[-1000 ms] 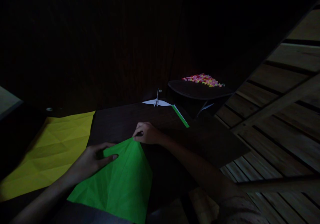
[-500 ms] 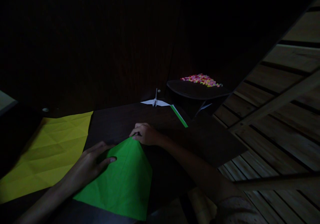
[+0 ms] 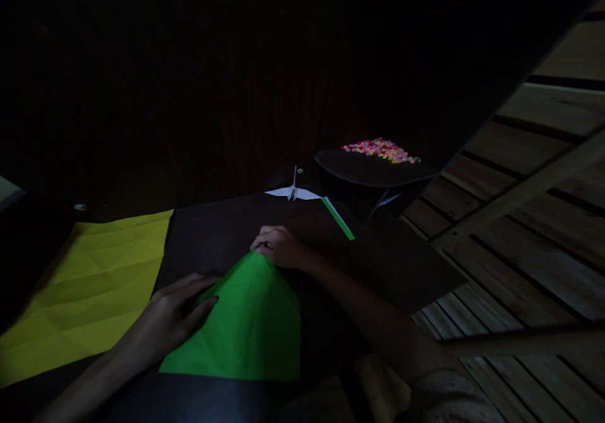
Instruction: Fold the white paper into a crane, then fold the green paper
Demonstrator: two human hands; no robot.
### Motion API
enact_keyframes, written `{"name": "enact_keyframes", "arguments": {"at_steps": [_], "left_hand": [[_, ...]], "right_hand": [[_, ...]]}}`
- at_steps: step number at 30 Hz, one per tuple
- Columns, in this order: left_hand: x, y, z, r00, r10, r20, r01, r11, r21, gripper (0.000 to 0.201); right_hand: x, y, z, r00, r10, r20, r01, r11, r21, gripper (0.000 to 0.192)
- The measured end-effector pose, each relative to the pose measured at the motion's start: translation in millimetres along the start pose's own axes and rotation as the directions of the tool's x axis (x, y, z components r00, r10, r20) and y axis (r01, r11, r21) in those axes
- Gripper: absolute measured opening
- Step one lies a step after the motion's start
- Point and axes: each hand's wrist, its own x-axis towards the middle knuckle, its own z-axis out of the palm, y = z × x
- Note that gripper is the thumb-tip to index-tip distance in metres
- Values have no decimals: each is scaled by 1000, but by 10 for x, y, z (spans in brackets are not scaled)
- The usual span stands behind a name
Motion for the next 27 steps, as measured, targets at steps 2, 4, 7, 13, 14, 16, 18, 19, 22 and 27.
{"name": "enact_keyframes", "arguments": {"at_steps": [2, 4, 7, 13, 14, 16, 18, 19, 22, 27], "left_hand": [[-16, -6, 22, 999, 43, -4, -43, 999, -5, 35], [-36, -19, 49, 996, 84, -5, -84, 996, -3, 41], [-61, -41, 83, 994, 107, -13, -106, 994, 23, 50], [-68, 12, 58, 991, 134, -28, -132, 988, 85, 56], [-65, 36, 44, 991, 130, -18, -128, 988, 84, 57], [-58, 82, 18, 994, 108, 18, -109, 991, 78, 58], [-56, 111, 8, 995, 89, 50, -93, 993, 78, 62], [-58, 116, 10, 994, 85, 64, -90, 993, 78, 65], [-79, 105, 41, 988, 96, 118, -106, 991, 81, 78], [-126, 53, 105, 962, 162, 222, -201, 965, 170, 84]], "right_hand": [[-1, -2, -12, 1000, 6, 5, -6, 1000, 0, 20], [-4, -16, -38, 1000, 18, 24, -18, 1000, -6, 22], [-6, -36, -89, 997, 15, 72, -14, 1000, -17, 27], [-8, -15, -96, 995, -22, 97, 19, 999, 29, 27], [-10, -11, -82, 996, -22, 89, 19, 999, 39, 27], [-14, -8, -51, 997, -23, 77, 19, 998, 52, 27], [-17, -12, -23, 998, -19, 65, 15, 998, 57, 27], [-19, -16, -10, 998, -17, 60, 13, 998, 57, 27], [-20, -21, 19, 999, -16, 48, 14, 999, 41, 29], [-25, -5, 47, 999, -44, 32, 44, 999, 10, 33]]}}
